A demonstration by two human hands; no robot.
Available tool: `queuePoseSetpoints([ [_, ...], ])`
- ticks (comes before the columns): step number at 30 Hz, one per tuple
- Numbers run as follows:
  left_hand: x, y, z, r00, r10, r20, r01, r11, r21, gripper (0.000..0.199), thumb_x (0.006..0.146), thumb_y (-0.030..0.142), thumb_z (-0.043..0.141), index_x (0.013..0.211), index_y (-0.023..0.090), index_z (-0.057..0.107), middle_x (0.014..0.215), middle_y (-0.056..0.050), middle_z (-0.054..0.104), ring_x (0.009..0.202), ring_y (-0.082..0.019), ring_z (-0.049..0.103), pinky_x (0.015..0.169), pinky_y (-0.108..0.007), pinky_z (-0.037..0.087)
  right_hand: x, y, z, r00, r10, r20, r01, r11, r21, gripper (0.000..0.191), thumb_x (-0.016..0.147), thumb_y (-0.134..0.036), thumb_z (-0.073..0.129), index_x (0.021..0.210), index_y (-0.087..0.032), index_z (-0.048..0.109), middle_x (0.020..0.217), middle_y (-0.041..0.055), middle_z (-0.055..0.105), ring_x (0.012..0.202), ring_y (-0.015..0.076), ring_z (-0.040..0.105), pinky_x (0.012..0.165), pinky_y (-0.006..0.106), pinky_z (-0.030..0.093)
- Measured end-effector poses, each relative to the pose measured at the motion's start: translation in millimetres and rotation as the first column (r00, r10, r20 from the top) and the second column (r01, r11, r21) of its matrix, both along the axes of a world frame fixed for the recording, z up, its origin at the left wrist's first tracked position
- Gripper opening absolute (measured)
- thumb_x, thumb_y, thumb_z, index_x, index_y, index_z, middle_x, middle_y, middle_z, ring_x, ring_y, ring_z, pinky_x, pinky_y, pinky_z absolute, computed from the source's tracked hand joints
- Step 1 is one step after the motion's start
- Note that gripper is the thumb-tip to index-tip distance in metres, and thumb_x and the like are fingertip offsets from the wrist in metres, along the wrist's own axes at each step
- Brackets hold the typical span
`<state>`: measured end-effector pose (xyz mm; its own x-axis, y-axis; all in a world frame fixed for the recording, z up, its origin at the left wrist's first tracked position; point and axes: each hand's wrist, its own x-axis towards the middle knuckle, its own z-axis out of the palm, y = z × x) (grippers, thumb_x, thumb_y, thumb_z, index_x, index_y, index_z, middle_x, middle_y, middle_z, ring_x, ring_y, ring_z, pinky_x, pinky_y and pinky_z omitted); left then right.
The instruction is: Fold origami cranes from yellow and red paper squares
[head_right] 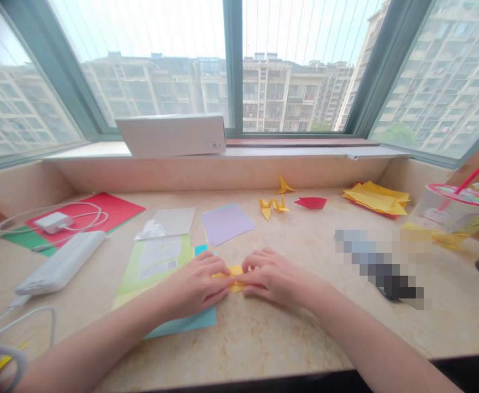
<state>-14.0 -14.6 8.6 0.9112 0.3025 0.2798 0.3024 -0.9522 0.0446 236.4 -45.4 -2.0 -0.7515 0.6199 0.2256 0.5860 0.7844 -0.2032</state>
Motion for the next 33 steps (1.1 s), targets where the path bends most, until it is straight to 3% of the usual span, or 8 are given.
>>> queuePoseSetpoints([
  [6,-4,5,1.1,1.000,-0.025,-0.005,0.024,0.998,-0.055,0.018,0.097,0.023,0.055,0.105,0.024,0.070,0.089,-0.004,0.067,0.089,-0.018,0.063,0.082,-0.031,0.046,-1,-1,-0.6,0.999,0.024,0.027,-0.027,0.995,0.100,0.025,0.101,-0.031,0.053,0.120,-0.030,0.068,0.101,0.0039,0.068,0.091,0.0171,0.060,0.085,0.033,0.044],
  [12,-2,3,1.3,1.000,0.009,0.016,-0.008,0.998,-0.068,0.014,0.090,0.024,0.064,0.103,0.020,0.067,0.105,-0.006,0.069,0.096,-0.021,0.065,0.084,-0.033,0.048,-9,2,-11.6,0.997,-0.001,0.074,-0.018,0.967,0.255,0.021,0.098,-0.016,0.048,0.086,-0.017,0.066,0.079,0.0035,0.067,0.075,0.0173,0.058,0.075,0.033,0.042],
  [15,3,2,0.0,0.999,0.044,0.003,-0.043,0.998,-0.043,0.004,0.091,0.020,0.060,0.091,0.018,0.064,0.092,-0.004,0.070,0.088,-0.020,0.066,0.079,-0.033,0.047,-10,0,-10.7,0.996,-0.028,0.080,0.007,0.967,0.254,0.015,0.095,-0.015,0.050,0.090,-0.017,0.064,0.083,0.0045,0.068,0.076,0.0178,0.059,0.077,0.033,0.042],
  [19,7,4,-4.9,0.993,0.115,0.018,-0.114,0.993,-0.020,0.020,0.096,0.015,0.049,0.079,0.017,0.059,0.074,-0.003,0.066,0.075,-0.018,0.063,0.073,-0.032,0.045,-15,-3,-7.2,0.996,-0.070,0.059,0.055,0.970,0.237,0.013,0.095,-0.018,0.051,0.090,-0.016,0.063,0.085,0.0062,0.069,0.079,0.0187,0.060,0.081,0.036,0.043],
  [22,8,5,-7.6,0.977,0.190,0.098,-0.178,0.977,-0.120,0.024,0.099,0.016,0.045,0.081,0.016,0.061,0.075,-0.003,0.067,0.075,-0.017,0.063,0.074,-0.030,0.046,-19,-2,-7.7,0.978,-0.158,-0.136,0.175,0.976,0.130,0.016,0.098,-0.020,0.050,0.093,-0.017,0.066,0.087,0.0063,0.071,0.082,0.0190,0.063,0.083,0.036,0.044],
  [27,11,4,-4.3,0.896,0.364,0.255,-0.195,0.838,-0.509,0.021,0.099,0.024,0.046,0.094,0.016,0.066,0.081,-0.001,0.070,0.073,-0.014,0.063,0.066,-0.025,0.046,-23,5,-9.5,0.820,-0.371,-0.437,0.228,0.910,-0.345,0.019,0.097,-0.024,0.052,0.097,-0.018,0.070,0.088,0.0035,0.073,0.078,0.0166,0.064,0.070,0.028,0.047],
  [30,11,3,-3.1,0.895,0.399,0.200,-0.241,0.808,-0.537,0.024,0.097,0.025,0.047,0.090,0.016,0.068,0.077,-0.002,0.070,0.067,-0.015,0.061,0.063,-0.025,0.044,-23,8,-8.4,0.810,-0.429,-0.400,0.197,0.841,-0.504,0.021,0.097,-0.026,0.052,0.097,-0.017,0.071,0.084,0.0016,0.072,0.072,0.0147,0.062,0.064,0.026,0.046],
  [33,10,3,-6.1,0.917,0.375,0.138,-0.273,0.841,-0.467,0.020,0.094,0.031,0.055,0.092,0.016,0.068,0.082,-0.004,0.070,0.074,-0.018,0.062,0.067,-0.029,0.047,-24,6,-5.2,0.815,-0.473,-0.336,0.261,0.816,-0.516,0.020,0.094,-0.023,0.054,0.091,-0.016,0.072,0.079,0.0008,0.070,0.068,0.0141,0.059,0.061,0.025,0.043],
])
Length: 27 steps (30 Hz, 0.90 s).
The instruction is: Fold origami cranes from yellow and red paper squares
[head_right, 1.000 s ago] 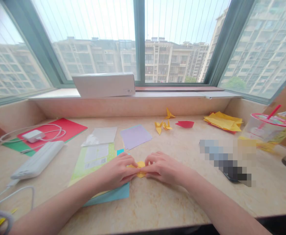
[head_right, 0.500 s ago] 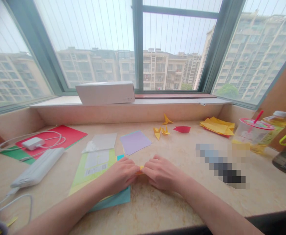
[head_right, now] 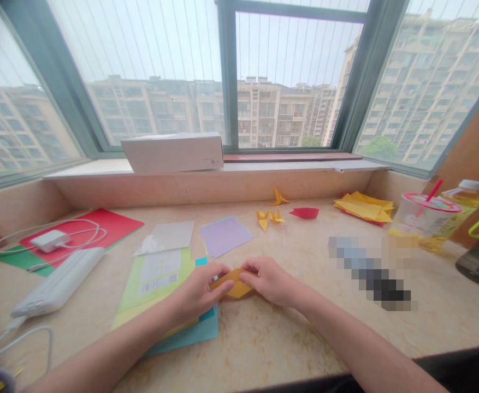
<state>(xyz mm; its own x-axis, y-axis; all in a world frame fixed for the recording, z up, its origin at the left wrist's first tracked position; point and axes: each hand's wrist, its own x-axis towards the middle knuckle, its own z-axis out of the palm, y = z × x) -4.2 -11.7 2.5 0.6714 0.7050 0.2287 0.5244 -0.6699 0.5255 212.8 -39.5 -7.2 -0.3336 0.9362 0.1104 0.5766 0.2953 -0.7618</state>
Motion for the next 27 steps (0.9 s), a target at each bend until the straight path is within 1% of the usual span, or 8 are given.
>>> queuePoseSetpoints([
  [3,-2,2,-5.1,0.999,-0.029,-0.042,0.034,0.993,0.111,0.010,0.088,0.027,0.064,0.089,0.017,0.066,0.094,-0.006,0.068,0.088,-0.021,0.063,0.079,-0.034,0.051,-2,-5,3.3,0.999,0.004,0.043,-0.004,1.000,0.020,0.019,0.094,-0.021,0.054,0.092,-0.017,0.073,0.083,0.0016,0.072,0.073,0.0151,0.061,0.065,0.026,0.044],
  [6,-3,4,-8.7,0.997,-0.063,-0.037,0.069,0.981,0.181,0.006,0.088,0.023,0.063,0.086,0.017,0.065,0.110,-0.008,0.065,0.100,-0.022,0.061,0.089,-0.039,0.051,-6,-8,4.4,0.995,0.015,0.094,-0.021,0.998,0.058,0.020,0.095,-0.019,0.053,0.093,-0.018,0.073,0.084,0.0018,0.073,0.074,0.0153,0.062,0.068,0.027,0.044],
  [10,-2,7,-10.3,0.998,-0.048,-0.043,0.056,0.978,0.199,0.012,0.090,0.025,0.064,0.081,0.017,0.064,0.119,-0.009,0.062,0.108,-0.024,0.060,0.095,-0.044,0.049,-8,-10,4.3,0.981,-0.050,0.186,0.008,0.975,0.222,0.015,0.093,-0.018,0.058,0.087,-0.017,0.072,0.085,0.0041,0.071,0.080,0.0175,0.062,0.076,0.031,0.044],
  [12,-2,8,-10.5,0.998,-0.046,-0.049,0.054,0.981,0.185,0.015,0.090,0.025,0.064,0.077,0.017,0.064,0.119,-0.009,0.061,0.109,-0.023,0.059,0.097,-0.044,0.048,-8,-10,4.8,0.980,-0.063,0.191,0.012,0.967,0.254,0.017,0.094,-0.021,0.058,0.084,-0.017,0.072,0.084,0.0046,0.070,0.080,0.0174,0.062,0.076,0.031,0.044],
  [17,-1,8,-10.2,0.996,-0.048,-0.072,0.060,0.982,0.180,0.019,0.092,0.028,0.063,0.077,0.017,0.066,0.116,-0.008,0.061,0.107,-0.023,0.059,0.095,-0.043,0.049,-5,-8,4.0,0.992,-0.056,0.114,0.039,0.989,0.144,0.016,0.090,-0.032,0.067,0.097,-0.019,0.074,0.076,0.0003,0.069,0.067,0.0139,0.058,0.063,0.026,0.041],
  [20,-1,7,-8.6,0.994,-0.048,-0.094,0.067,0.975,0.210,0.020,0.092,0.031,0.062,0.079,0.017,0.066,0.113,-0.008,0.061,0.104,-0.023,0.058,0.093,-0.043,0.049,-4,-6,0.3,0.997,-0.031,0.075,0.027,0.998,0.062,0.020,0.090,-0.037,0.067,0.096,-0.019,0.075,0.069,-0.0016,0.066,0.061,0.0123,0.054,0.057,0.025,0.037],
  [23,-1,5,-5.0,0.988,-0.053,-0.143,0.086,0.968,0.236,0.019,0.093,0.032,0.060,0.085,0.017,0.066,0.113,-0.009,0.060,0.102,-0.024,0.058,0.091,-0.043,0.049,-3,-5,-3.1,0.999,-0.033,0.038,0.032,0.999,0.035,0.017,0.089,-0.034,0.068,0.094,-0.020,0.075,0.071,-0.0017,0.067,0.062,0.0120,0.055,0.058,0.024,0.038],
  [27,-3,2,0.7,0.981,-0.029,-0.194,0.078,0.964,0.254,0.016,0.095,0.030,0.056,0.088,0.017,0.062,0.111,-0.009,0.060,0.099,-0.023,0.058,0.087,-0.042,0.049,-2,-4,-4.9,0.994,-0.088,0.071,0.084,0.995,0.061,0.012,0.086,-0.031,0.071,0.092,-0.022,0.076,0.073,-0.0011,0.069,0.066,0.0131,0.059,0.061,0.026,0.040],
])
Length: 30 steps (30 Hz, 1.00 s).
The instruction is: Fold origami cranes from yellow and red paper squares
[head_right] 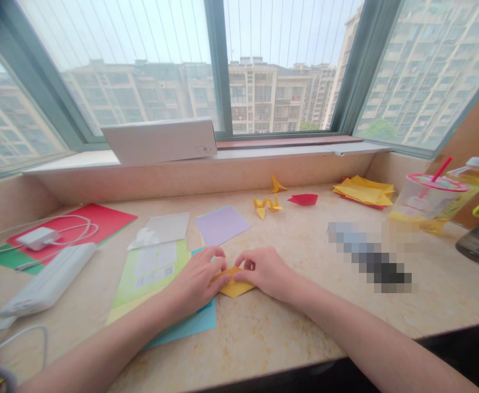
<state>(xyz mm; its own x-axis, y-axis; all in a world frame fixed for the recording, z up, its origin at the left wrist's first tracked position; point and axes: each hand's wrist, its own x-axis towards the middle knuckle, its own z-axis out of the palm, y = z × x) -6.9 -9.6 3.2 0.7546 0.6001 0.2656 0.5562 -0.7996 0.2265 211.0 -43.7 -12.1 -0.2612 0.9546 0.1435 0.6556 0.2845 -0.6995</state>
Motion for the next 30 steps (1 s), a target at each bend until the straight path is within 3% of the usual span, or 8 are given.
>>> queuePoseSetpoints([
  [4,-2,0,1.3,0.999,0.045,-0.014,-0.044,0.999,0.013,0.013,0.093,0.028,0.057,0.088,0.017,0.062,0.112,-0.009,0.059,0.100,-0.025,0.059,0.089,-0.045,0.049,0,2,-0.3,0.997,-0.041,0.060,0.038,0.998,0.058,0.010,0.083,-0.029,0.074,0.090,-0.022,0.077,0.081,0.0012,0.071,0.074,0.0156,0.062,0.070,0.029,0.044],
  [8,-2,1,-1.9,0.996,0.086,-0.002,-0.086,0.996,0.033,0.013,0.091,0.027,0.060,0.083,0.016,0.061,0.110,-0.009,0.060,0.099,-0.025,0.059,0.087,-0.043,0.049,-2,3,-1.1,0.997,-0.035,0.067,0.023,0.987,0.160,0.020,0.081,-0.023,0.078,0.100,-0.022,0.074,0.096,0.0035,0.070,0.090,0.0184,0.063,0.084,0.034,0.045],
  [12,1,1,-5.1,0.995,0.097,0.025,-0.098,0.994,0.038,0.008,0.088,0.023,0.065,0.093,0.017,0.061,0.112,-0.008,0.060,0.100,-0.025,0.059,0.088,-0.042,0.049,0,-3,1.7,0.962,0.155,0.223,-0.218,0.932,0.291,0.013,0.094,-0.021,0.063,0.094,-0.024,0.075,0.100,0.0033,0.069,0.098,0.0187,0.060,0.094,0.037,0.040],
  [16,2,2,-6.6,0.998,-0.056,0.000,0.056,0.991,0.119,0.004,0.092,0.015,0.059,0.093,0.018,0.062,0.109,-0.006,0.063,0.101,-0.023,0.057,0.089,-0.038,0.046,8,-7,6.8,0.881,0.311,0.356,-0.418,0.864,0.281,0.016,0.098,-0.030,0.058,0.100,-0.025,0.074,0.103,0.0027,0.070,0.101,0.0190,0.057,0.097,0.038,0.036],
  [20,-1,0,-4.8,0.967,-0.229,-0.113,0.244,0.959,0.146,0.011,0.098,0.020,0.054,0.093,0.018,0.063,0.093,-0.004,0.066,0.090,-0.019,0.058,0.081,-0.032,0.046,16,-6,7.6,0.851,0.326,0.412,-0.455,0.850,0.265,0.018,0.097,-0.038,0.060,0.105,-0.028,0.072,0.109,0.0023,0.069,0.105,0.0212,0.055,0.097,0.038,0.035],
  [25,-4,-10,0.5,0.959,-0.231,-0.164,0.257,0.953,0.163,0.015,0.094,0.015,0.056,0.082,0.016,0.064,0.079,-0.004,0.064,0.079,-0.020,0.057,0.074,-0.033,0.045,18,-9,7.3,0.861,0.302,0.408,-0.421,0.874,0.242,0.021,0.102,-0.029,0.052,0.108,-0.029,0.072,0.105,0.0027,0.068,0.098,0.0183,0.057,0.088,0.034,0.039],
  [30,0,-18,1.6,0.945,-0.277,-0.172,0.305,0.938,0.166,0.013,0.089,0.010,0.056,0.080,0.014,0.065,0.083,-0.008,0.064,0.084,-0.022,0.056,0.077,-0.034,0.046,19,-10,3.3,0.854,0.348,0.387,-0.450,0.868,0.210,0.019,0.102,-0.027,0.053,0.102,-0.025,0.072,0.095,0.0020,0.070,0.089,0.0169,0.061,0.085,0.034,0.039],
])
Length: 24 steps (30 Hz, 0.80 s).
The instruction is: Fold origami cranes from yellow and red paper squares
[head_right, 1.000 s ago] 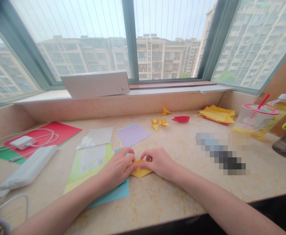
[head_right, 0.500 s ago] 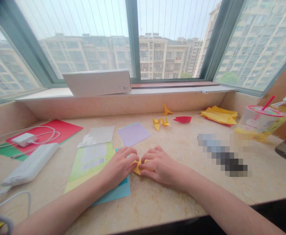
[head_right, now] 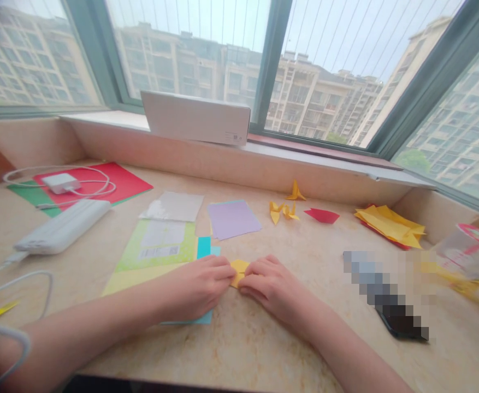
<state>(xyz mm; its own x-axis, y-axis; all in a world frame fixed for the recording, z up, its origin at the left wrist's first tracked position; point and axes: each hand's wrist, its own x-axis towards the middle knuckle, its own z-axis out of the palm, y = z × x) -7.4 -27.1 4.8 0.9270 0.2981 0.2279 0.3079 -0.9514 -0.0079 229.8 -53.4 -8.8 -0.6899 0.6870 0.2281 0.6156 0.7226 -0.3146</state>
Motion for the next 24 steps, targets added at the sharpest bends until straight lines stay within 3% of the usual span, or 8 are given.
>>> queuePoseSetpoints([
  [4,1,0,-3.0,0.999,-0.037,0.026,0.038,0.998,-0.054,0.014,0.091,0.007,0.052,0.091,0.013,0.065,0.088,-0.008,0.066,0.089,-0.022,0.058,0.083,-0.033,0.047,0,2,-2.1,1.000,-0.016,-0.023,0.015,1.000,-0.013,0.019,0.102,-0.025,0.052,0.103,-0.024,0.071,0.097,0.0021,0.071,0.091,0.0176,0.061,0.087,0.035,0.040],
  [12,-3,4,-1.3,0.987,0.022,0.158,0.030,0.948,-0.317,0.029,0.088,0.002,0.050,0.105,0.017,0.068,0.105,-0.008,0.069,0.106,-0.022,0.060,0.095,-0.033,0.047,3,2,2.5,0.999,-0.050,-0.022,0.050,0.999,-0.011,0.018,0.101,-0.023,0.053,0.101,-0.024,0.072,0.099,0.0029,0.072,0.093,0.0191,0.062,0.088,0.036,0.040],
  [17,2,6,-7.8,0.968,0.141,0.209,-0.032,0.889,-0.456,0.018,0.088,0.014,0.056,0.095,0.015,0.073,0.105,-0.009,0.070,0.102,-0.022,0.062,0.094,-0.033,0.049,-3,4,-1.6,0.986,-0.158,-0.060,0.154,0.985,-0.073,0.018,0.099,-0.022,0.055,0.089,-0.022,0.071,0.090,0.0019,0.071,0.085,0.0180,0.063,0.085,0.036,0.041],
  [20,6,9,-14.3,0.930,0.268,0.253,-0.091,0.831,-0.549,0.015,0.091,0.021,0.059,0.084,0.016,0.072,0.099,-0.007,0.070,0.095,-0.020,0.064,0.088,-0.031,0.050,-7,5,-2.3,0.959,-0.261,-0.109,0.239,0.955,-0.176,0.016,0.095,-0.022,0.059,0.084,-0.022,0.071,0.083,-0.0001,0.071,0.079,0.0164,0.063,0.081,0.035,0.041],
  [24,11,11,-18.9,0.890,0.367,0.272,-0.139,0.785,-0.603,0.017,0.088,0.019,0.063,0.072,0.016,0.067,0.088,-0.005,0.069,0.087,-0.018,0.064,0.082,-0.030,0.048,-11,5,-0.6,0.911,-0.381,-0.157,0.328,0.902,-0.282,0.010,0.091,-0.024,0.064,0.084,-0.021,0.071,0.076,-0.0013,0.070,0.071,0.0153,0.061,0.072,0.031,0.043],
])
